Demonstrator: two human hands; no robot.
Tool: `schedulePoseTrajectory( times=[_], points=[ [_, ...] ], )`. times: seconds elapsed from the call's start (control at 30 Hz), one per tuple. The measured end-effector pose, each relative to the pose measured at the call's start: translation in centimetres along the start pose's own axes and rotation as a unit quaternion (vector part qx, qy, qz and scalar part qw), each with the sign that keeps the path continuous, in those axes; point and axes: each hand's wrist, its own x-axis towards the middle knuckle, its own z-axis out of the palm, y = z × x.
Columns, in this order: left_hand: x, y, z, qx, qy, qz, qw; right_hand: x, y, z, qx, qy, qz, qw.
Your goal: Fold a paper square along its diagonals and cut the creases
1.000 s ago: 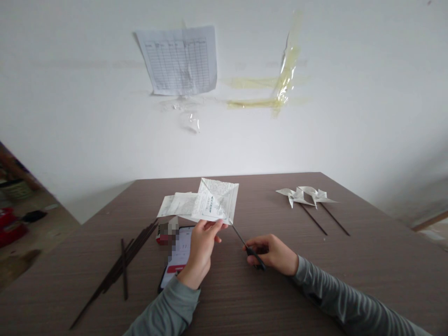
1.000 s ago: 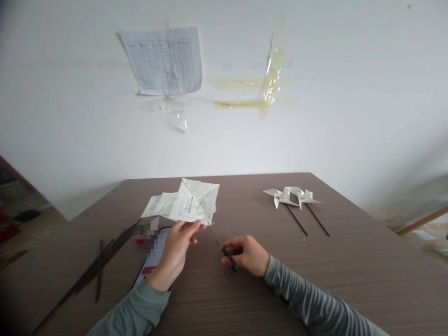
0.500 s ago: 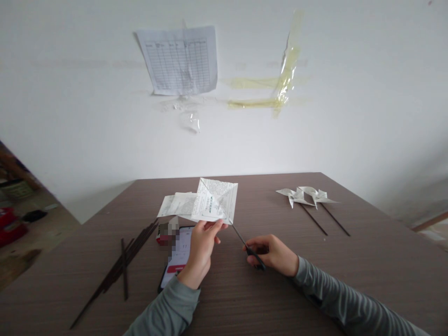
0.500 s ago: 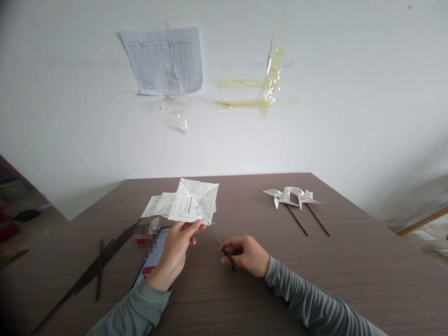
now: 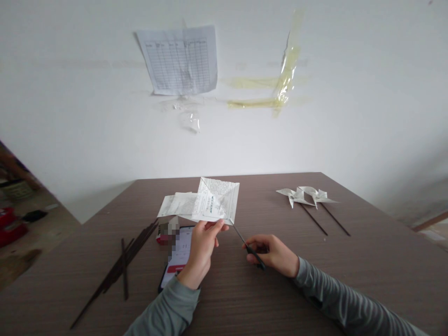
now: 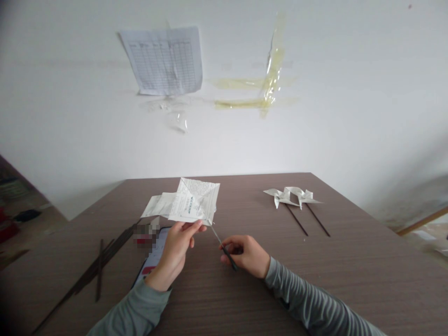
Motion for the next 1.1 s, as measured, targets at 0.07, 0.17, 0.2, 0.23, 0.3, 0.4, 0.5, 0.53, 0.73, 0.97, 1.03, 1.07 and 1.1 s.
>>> schedulePoseTrajectory(
  times=[0.07, 0.17, 0.2, 0.23, 0.3, 0.4, 0.5, 0.53, 0.73, 0.97, 1.03, 1.07, 1.1],
  points=[
    [-0.05, -0.02, 0.03, -0.001, -0.001, 0.000, 1.000, 0.01, -0.09, -0.02, 0.002, -0.005, 0.007, 1.000],
    [-0.10, 0.00, 0.09, 0.002, -0.001, 0.000, 1.000, 0.08, -0.21, -0.06, 0.005, -0.008, 0.014, 1.000],
    [-0.12, 0.01, 0.10, 0.003, -0.002, 0.000, 1.000, 0.10, -0.22, -0.05, 0.007, -0.008, 0.014, 1.000],
    [-0.13, 0.01, 0.09, 0.005, -0.003, 0.001, 1.000, 0.11, -0.23, -0.03, 0.008, -0.007, 0.015, 1.000],
    [-0.15, 0.01, 0.06, 0.009, -0.006, 0.003, 1.000, 0.11, -0.23, 0.05, 0.013, -0.004, 0.014, 1.000],
    [-0.14, -0.06, 0.01, 0.012, -0.007, 0.006, 1.000, 0.05, -0.27, 0.17, 0.018, 0.000, 0.013, 1.000],
    [-0.10, -0.16, 0.00, 0.008, -0.007, 0.010, 1.000, -0.01, -0.47, 0.26, 0.014, -0.003, 0.017, 1.000],
    [-0.08, -0.19, 0.01, 0.005, -0.007, 0.010, 1.000, -0.04, -0.57, 0.29, 0.013, -0.003, 0.019, 1.000],
    [0.01, -0.29, 0.06, 0.003, -0.006, 0.009, 1.000, -0.23, -1.03, 0.37, 0.012, 0.002, 0.011, 1.000],
    [0.04, -0.27, 0.02, 0.006, -0.003, 0.004, 1.000, -0.07, -0.55, 0.31, 0.019, 0.000, 0.012, 1.000],
    [0.03, -0.26, 0.00, 0.007, -0.004, 0.004, 1.000, -0.01, -0.38, 0.29, 0.019, 0.000, 0.008, 1.000],
    [0.03, -0.26, -0.01, 0.008, -0.005, 0.004, 1.000, 0.01, -0.31, 0.28, 0.019, -0.001, 0.006, 1.000],
    [0.02, -0.26, 0.00, 0.008, -0.006, 0.005, 1.000, 0.02, -0.24, 0.28, 0.019, -0.002, 0.004, 1.000]
  ],
)
